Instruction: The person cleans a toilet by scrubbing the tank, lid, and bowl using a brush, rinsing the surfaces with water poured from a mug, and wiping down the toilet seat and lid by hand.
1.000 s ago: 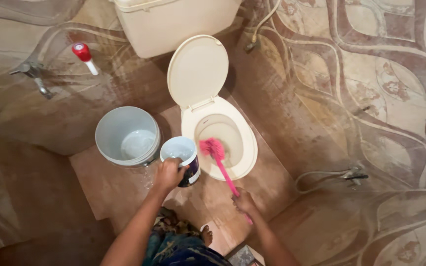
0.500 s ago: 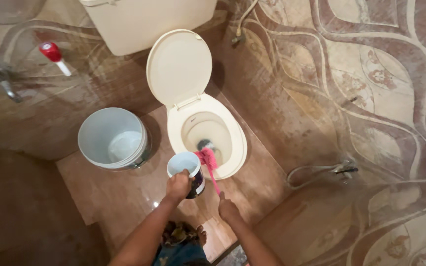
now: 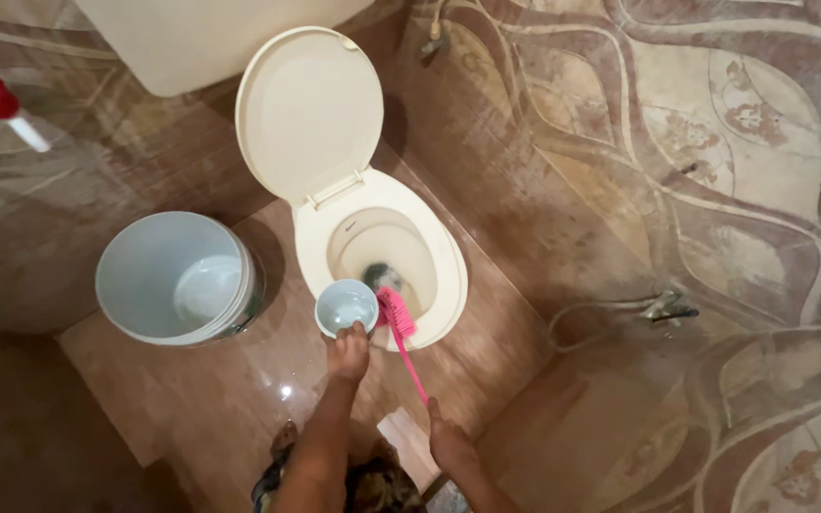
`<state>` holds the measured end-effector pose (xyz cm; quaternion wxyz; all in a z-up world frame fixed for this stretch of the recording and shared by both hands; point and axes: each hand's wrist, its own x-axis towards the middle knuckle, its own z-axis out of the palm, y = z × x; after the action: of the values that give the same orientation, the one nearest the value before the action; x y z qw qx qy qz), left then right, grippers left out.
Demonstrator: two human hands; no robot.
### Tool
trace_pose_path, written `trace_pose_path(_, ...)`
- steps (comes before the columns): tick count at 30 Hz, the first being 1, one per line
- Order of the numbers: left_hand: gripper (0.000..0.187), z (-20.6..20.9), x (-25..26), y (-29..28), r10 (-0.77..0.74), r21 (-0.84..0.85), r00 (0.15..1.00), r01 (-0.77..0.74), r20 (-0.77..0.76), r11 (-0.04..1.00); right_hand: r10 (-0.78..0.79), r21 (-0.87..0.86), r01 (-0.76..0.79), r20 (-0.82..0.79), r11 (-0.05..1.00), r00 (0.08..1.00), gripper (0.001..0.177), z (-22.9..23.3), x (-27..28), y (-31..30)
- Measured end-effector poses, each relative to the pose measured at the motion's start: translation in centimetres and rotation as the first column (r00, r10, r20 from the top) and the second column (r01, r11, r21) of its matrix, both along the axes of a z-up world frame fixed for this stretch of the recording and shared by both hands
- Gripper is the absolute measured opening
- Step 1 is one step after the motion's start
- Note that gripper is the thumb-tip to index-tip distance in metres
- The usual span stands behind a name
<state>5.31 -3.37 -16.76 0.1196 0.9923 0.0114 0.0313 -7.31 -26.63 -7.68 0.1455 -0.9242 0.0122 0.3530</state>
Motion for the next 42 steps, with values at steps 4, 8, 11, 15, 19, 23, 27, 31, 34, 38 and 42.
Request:
trace_pose_path(4,0.009,-2.0,-0.1,-1.3,-0.006,0.153,0.998,0.015,-0.056,0.988,-0.033,-0.056,0.029,-0.075,0.998,0.997,0.063,-0.4,-0.4,0.5)
trace_pose_path(8,0.013,-2.6,-0.3,-2.7,-0.021,0.158,0.992,0.041,-0.124,0.987,-0.058,-0.026,0.056,-0.084,0.998,0.995,0.068,-1.8,-1.1,0.3)
trace_pose_path(11,0.020,-2.8,0.1,-2.4,-0.052,0.159,0.965,0.095,-0.258,0.983,-0.083,0.011,0.084,-0.083,0.996,0.993,0.069,-3.3,-1.4,0.1)
trace_pose_path(15,0.027,-2.8,1.2,-1.7,-0.078,0.022,0.909,0.095,-0.408,0.995,-0.045,-0.061,0.041,-0.074,0.997,0.996,0.068,-5.0,-1.6,0.3)
trace_pose_path(19,0.038,-3.2,1.7,-2.0,-0.070,0.005,0.889,0.081,-0.453,0.997,-0.041,-0.008,0.040,-0.070,0.999,0.997,0.070,-6.4,-1.8,0.8)
trace_pose_path(23,0.035,-3.1,2.1,-1.8,-0.062,0.053,0.880,0.099,-0.470,0.994,-0.029,-0.118,0.024,-0.039,0.993,0.999,0.072,-7.4,-2.1,1.9)
trace_pose_path(27,0.027,-2.4,2.1,-0.9,-0.088,0.054,0.912,0.120,-0.400,0.991,-0.020,-0.159,0.014,-0.033,0.987,0.999,0.067,-8.9,-2.5,1.7)
trace_pose_path(31,0.021,-2.0,2.2,-0.4,-0.065,0.000,0.861,0.075,-0.505,0.997,-0.039,-0.159,0.030,-0.054,0.987,0.998,0.068,-9.7,-2.5,1.5)
trace_pose_path(34,0.023,-2.1,2.3,-0.4,-0.062,-0.045,0.836,0.045,-0.546,0.998,-0.005,-0.174,-0.008,-0.076,0.985,0.997,0.070,-9.8,-2.6,1.1)
trace_pose_path(38,0.024,-2.6,3.6,-1.3,-0.065,0.022,0.839,0.092,-0.540,0.996,0.004,-0.185,-0.015,-0.063,0.983,0.998,0.070,-10.2,-1.8,1.0)
trace_pose_path(42,0.024,-3.2,3.6,-1.1,-0.071,-0.003,0.858,0.081,-0.509,0.997,-0.025,-0.207,0.005,-0.094,0.978,0.995,0.070,-10.5,-1.5,0.9)
